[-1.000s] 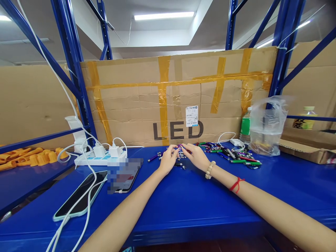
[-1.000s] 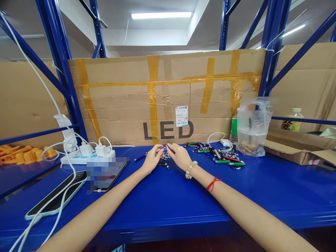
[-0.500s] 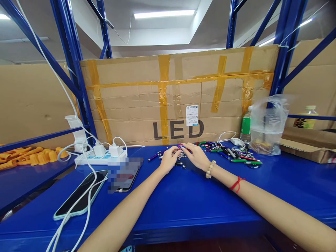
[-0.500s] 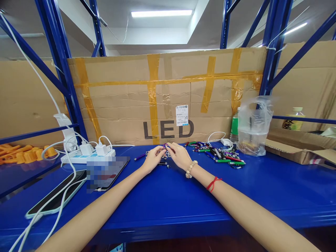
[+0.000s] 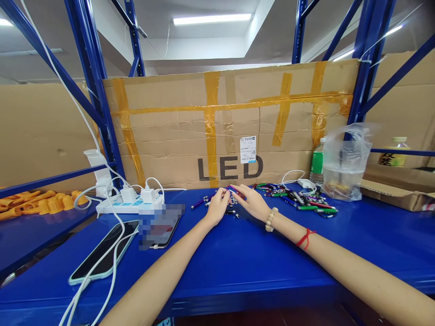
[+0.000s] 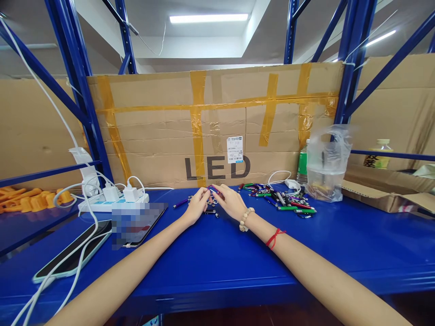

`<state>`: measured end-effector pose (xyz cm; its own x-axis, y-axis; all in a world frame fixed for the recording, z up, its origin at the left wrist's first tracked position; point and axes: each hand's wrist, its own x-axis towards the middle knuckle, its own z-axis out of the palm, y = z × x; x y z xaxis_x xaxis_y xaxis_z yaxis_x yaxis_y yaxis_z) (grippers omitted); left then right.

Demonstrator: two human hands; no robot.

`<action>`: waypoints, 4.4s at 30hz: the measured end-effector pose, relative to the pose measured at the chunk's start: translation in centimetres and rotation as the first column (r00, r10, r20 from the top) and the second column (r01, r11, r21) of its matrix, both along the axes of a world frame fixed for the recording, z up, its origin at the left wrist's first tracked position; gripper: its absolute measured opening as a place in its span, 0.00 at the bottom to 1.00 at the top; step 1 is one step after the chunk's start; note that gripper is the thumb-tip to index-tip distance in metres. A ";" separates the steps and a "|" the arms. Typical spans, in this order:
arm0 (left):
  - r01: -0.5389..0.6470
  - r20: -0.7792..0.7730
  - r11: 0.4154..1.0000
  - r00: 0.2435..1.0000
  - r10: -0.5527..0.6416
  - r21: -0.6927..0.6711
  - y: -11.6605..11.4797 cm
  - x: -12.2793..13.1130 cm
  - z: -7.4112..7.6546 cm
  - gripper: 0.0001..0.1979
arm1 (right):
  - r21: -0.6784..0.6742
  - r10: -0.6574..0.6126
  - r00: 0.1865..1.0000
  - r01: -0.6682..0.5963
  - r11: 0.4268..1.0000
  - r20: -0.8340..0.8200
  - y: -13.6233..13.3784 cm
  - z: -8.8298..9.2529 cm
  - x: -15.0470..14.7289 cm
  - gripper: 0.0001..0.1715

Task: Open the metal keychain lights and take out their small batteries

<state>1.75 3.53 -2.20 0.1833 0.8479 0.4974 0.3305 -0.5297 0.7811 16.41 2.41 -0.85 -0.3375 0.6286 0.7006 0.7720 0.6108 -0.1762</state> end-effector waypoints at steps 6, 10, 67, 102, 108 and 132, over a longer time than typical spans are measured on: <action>-0.021 -0.127 0.998 0.991 0.029 0.066 -0.1 -0.2 0.1 0.14 | -0.016 -0.031 0.997 0.032 0.999 0.067 -0.4 0.1 0.0 0.21; 0.002 -0.218 0.995 0.976 0.020 0.101 -0.5 -0.4 0.3 0.13 | -0.028 -0.039 0.996 0.042 0.999 0.086 -0.3 0.0 -0.1 0.22; -0.017 -0.400 0.985 0.913 0.085 0.170 -1.0 -0.9 0.9 0.12 | -0.038 0.111 0.994 -0.111 0.993 0.002 -0.2 0.1 0.0 0.17; -0.073 -0.459 0.986 0.878 0.135 0.151 -1.2 -0.8 1.1 0.14 | -0.087 0.084 0.993 -0.091 0.992 -0.085 -0.4 -0.1 -0.3 0.19; -0.071 -0.466 0.986 0.875 0.135 0.152 -1.3 -0.8 1.1 0.14 | -0.103 0.067 0.997 -0.071 0.992 -0.049 -1.0 0.2 -0.5 0.21; -0.065 -0.496 0.983 0.856 0.144 0.172 -1.4 -0.7 1.1 0.14 | -0.206 0.045 0.997 -0.032 0.978 0.059 -1.3 0.2 -0.5 0.18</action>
<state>1.04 2.17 -1.13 0.3568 0.8025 0.4782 0.7179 -0.5631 0.4092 15.95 1.10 -0.62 -0.4036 0.7423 0.5349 0.7621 0.5962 -0.2523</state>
